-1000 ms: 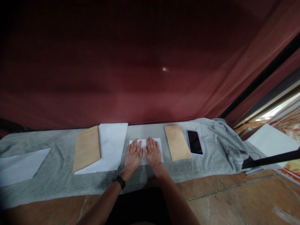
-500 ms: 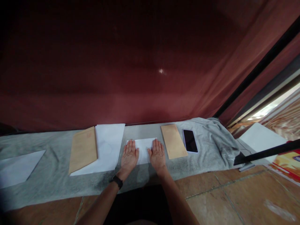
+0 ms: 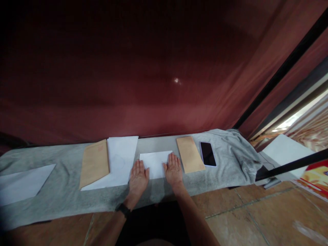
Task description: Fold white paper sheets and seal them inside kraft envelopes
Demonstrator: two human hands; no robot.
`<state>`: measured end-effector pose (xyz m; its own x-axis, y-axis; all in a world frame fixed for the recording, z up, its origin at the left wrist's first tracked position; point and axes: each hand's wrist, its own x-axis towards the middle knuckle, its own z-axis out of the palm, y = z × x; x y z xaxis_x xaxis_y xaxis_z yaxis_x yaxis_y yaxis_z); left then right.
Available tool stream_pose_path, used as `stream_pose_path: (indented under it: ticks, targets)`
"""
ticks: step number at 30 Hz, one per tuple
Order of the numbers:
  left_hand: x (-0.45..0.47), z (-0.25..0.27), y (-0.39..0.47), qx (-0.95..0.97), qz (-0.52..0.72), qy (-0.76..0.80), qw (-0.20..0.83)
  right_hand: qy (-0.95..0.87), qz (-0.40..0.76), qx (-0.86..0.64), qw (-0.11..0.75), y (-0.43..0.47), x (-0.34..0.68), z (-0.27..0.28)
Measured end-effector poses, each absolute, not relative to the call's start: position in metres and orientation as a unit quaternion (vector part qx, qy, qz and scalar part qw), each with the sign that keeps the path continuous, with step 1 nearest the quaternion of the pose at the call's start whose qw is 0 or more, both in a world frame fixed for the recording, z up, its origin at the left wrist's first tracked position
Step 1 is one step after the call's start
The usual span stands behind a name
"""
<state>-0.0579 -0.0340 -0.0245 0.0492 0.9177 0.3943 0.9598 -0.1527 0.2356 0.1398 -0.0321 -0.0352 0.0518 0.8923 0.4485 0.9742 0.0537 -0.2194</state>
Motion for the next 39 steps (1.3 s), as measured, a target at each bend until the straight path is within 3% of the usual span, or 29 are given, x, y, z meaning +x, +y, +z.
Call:
stream_pose_path:
  ticks: [8, 15, 18, 21, 24, 28, 32, 35, 39]
  targets:
    - [-0.063, 0.008, -0.033, -0.663, -0.268, -0.684, -0.144, -0.684, -0.075, -0.687, 0.235, -0.035, 0.140, -0.031]
    - [-0.067, 0.020, -0.026, -0.442, -0.479, -0.623, -0.433, -0.715, -0.022, -0.643, 0.275, -0.050, 0.141, -0.017]
    - [-0.059, 0.027, -0.036, -0.369, -0.546, -0.564, -0.498, -0.766, 0.024, -0.575, 0.288, -0.067, 0.130, -0.008]
    - [-0.049, 0.050, -0.043, -0.358, -0.562, -0.525, -0.530, -0.785, 0.093, -0.529, 0.308, -0.079, 0.111, 0.006]
    - [-0.044, 0.078, -0.046, -0.355, -0.566, -0.487, -0.562, -0.718, 0.187, -0.542, 0.395, -0.079, 0.095, 0.027]
    - [-0.048, 0.094, -0.048, -0.305, -0.578, -0.502, -0.566, -0.514, 0.356, -0.528, 0.575, -0.067, 0.087, 0.066]
    - [-0.053, 0.079, -0.055, -0.290, -0.536, -0.545, -0.576, -0.268, 0.508, -0.422, 0.701, -0.060, 0.087, 0.091]
    - [-0.055, 0.062, -0.057, -0.305, -0.519, -0.513, -0.612, -0.165, 0.545, -0.381, 0.729, -0.061, 0.089, 0.086]
    - [-0.064, 0.043, -0.040, -0.387, -0.528, -0.513, -0.555, -0.129, 0.585, -0.405, 0.691, -0.073, 0.100, 0.055]
